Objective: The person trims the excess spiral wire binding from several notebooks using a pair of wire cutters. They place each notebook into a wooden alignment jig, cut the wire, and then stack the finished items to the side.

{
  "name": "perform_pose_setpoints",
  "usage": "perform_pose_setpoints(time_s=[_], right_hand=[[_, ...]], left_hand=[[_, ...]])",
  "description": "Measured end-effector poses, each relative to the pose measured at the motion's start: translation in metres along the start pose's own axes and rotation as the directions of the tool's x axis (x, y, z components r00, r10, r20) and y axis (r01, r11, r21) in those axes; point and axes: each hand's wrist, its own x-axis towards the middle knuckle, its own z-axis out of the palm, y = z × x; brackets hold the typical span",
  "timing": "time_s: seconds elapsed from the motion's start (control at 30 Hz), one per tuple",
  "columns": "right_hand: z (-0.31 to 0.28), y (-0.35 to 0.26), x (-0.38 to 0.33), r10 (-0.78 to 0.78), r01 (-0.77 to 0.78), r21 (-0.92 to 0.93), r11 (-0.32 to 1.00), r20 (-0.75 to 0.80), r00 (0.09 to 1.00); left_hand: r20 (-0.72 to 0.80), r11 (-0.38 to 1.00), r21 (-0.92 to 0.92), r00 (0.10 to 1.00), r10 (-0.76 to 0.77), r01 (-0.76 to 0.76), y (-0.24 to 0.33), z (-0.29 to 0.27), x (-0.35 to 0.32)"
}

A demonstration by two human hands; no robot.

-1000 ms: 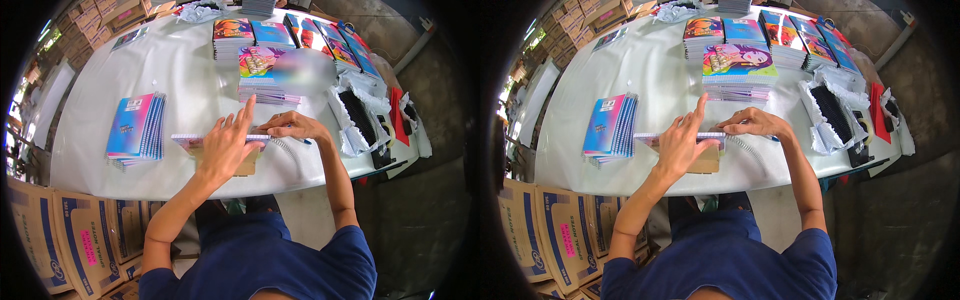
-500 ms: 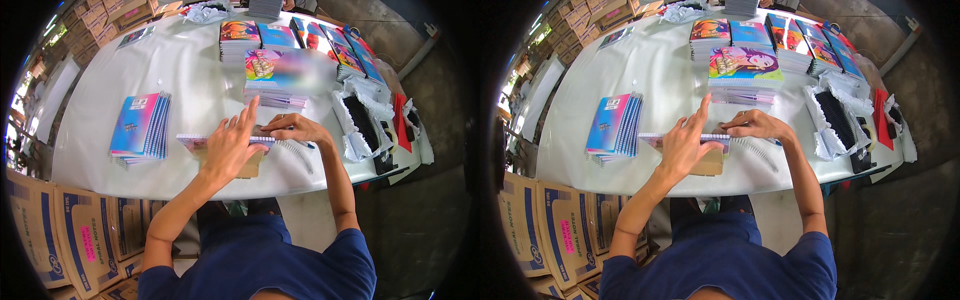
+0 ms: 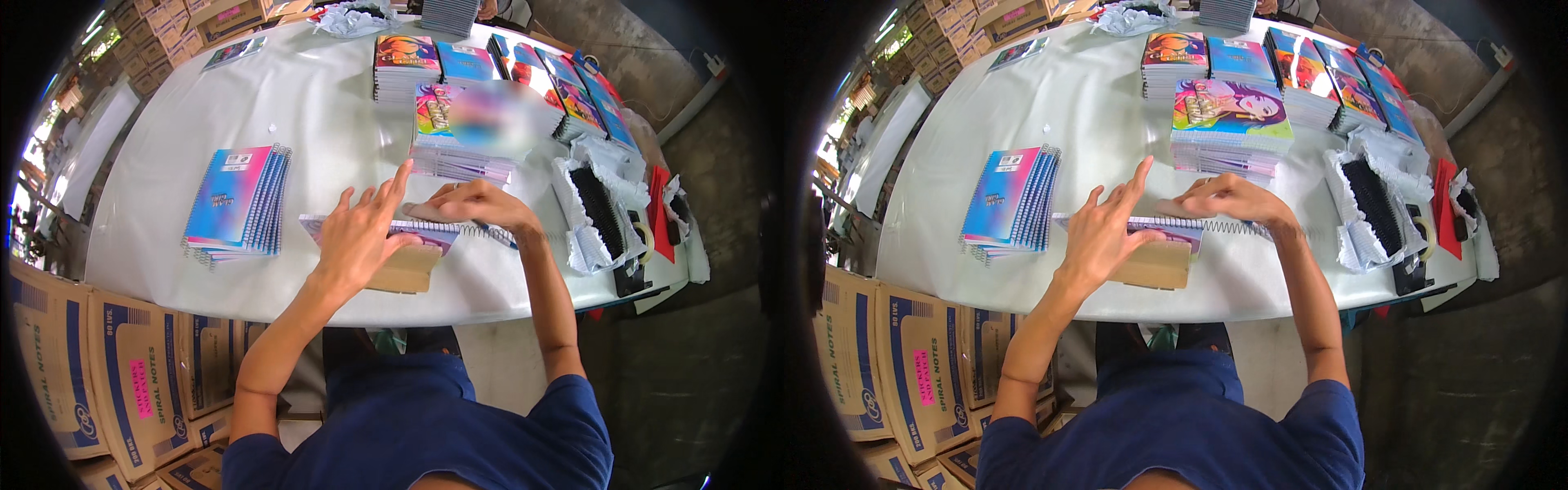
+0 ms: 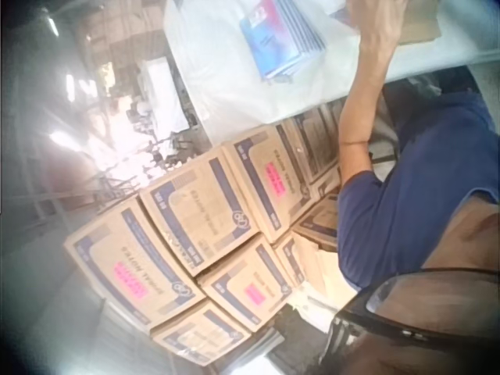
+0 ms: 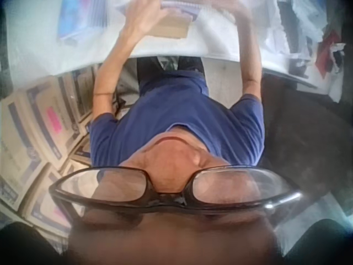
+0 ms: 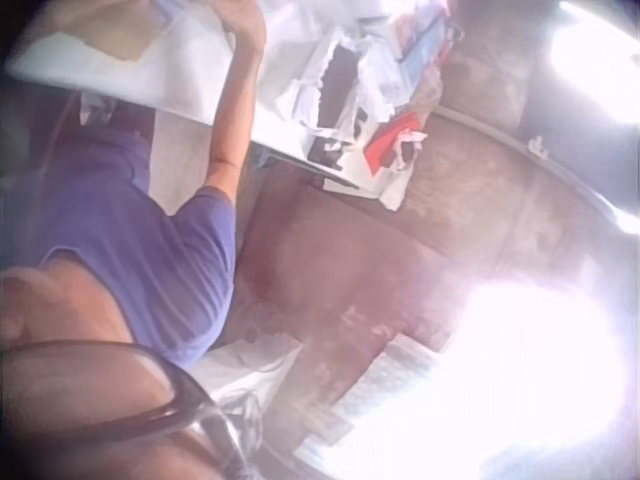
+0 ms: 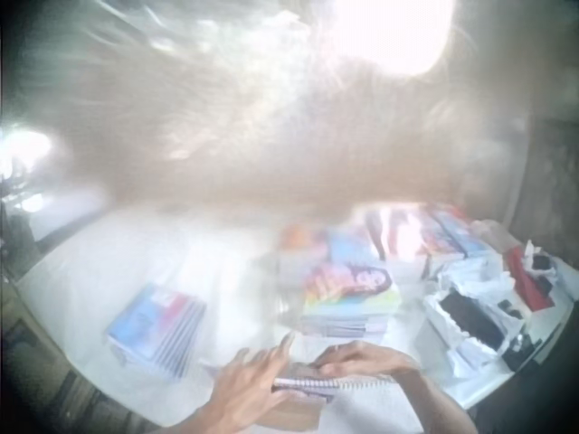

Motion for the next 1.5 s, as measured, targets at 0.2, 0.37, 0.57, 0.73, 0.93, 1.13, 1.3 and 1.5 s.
perform_pose_setpoints(time_s=[0.2,0.37,0.57,0.73,0.93,1.13,1.3,1.5], right_hand=[[0.003,0.009,0.004,-0.145,0.131,0.181,0.975,0.066,0.987],[0.001,0.015,0.007,-0.246,0.200,0.314,0.928,0.115,0.962],[0.008,0.013,0.010,-0.092,0.057,0.560,0.826,0.036,0.995],[0.022,0.004,0.023,0.014,0.028,0.493,0.870,-0.081,0.997],[0.012,0.002,0.045,-0.035,0.033,0.028,0.999,0.069,0.997],[0.017,-0.006,0.055,-0.124,0.117,0.069,0.991,0.099,0.987],[0.027,0.002,0.063,-0.186,0.174,0.157,0.972,0.068,0.980],[0.023,-0.007,0.069,-0.011,-0.007,0.155,0.988,0.117,0.993]], left_hand=[[-0.022,1.000,-0.018,1.000,-0.003,0.003,-0.009,-0.003,-0.003],[-0.023,0.999,0.030,0.999,-0.026,0.027,-0.013,-0.006,-0.006],[-0.003,0.998,0.025,0.999,-0.051,0.051,-0.018,-0.011,-0.008],[-0.004,0.996,0.071,0.998,-0.057,0.057,-0.024,-0.017,-0.012],[0.009,0.994,0.067,0.997,-0.083,0.082,-0.031,-0.023,-0.014],[0.051,0.976,0.117,0.980,-0.190,0.183,-0.031,-0.032,-0.017],[-0.119,0.957,-0.210,0.967,-0.227,0.199,-0.047,-0.022,-0.028],[0.035,0.506,-0.801,0.871,-0.491,0.318,-0.065,0.000,-0.043]])
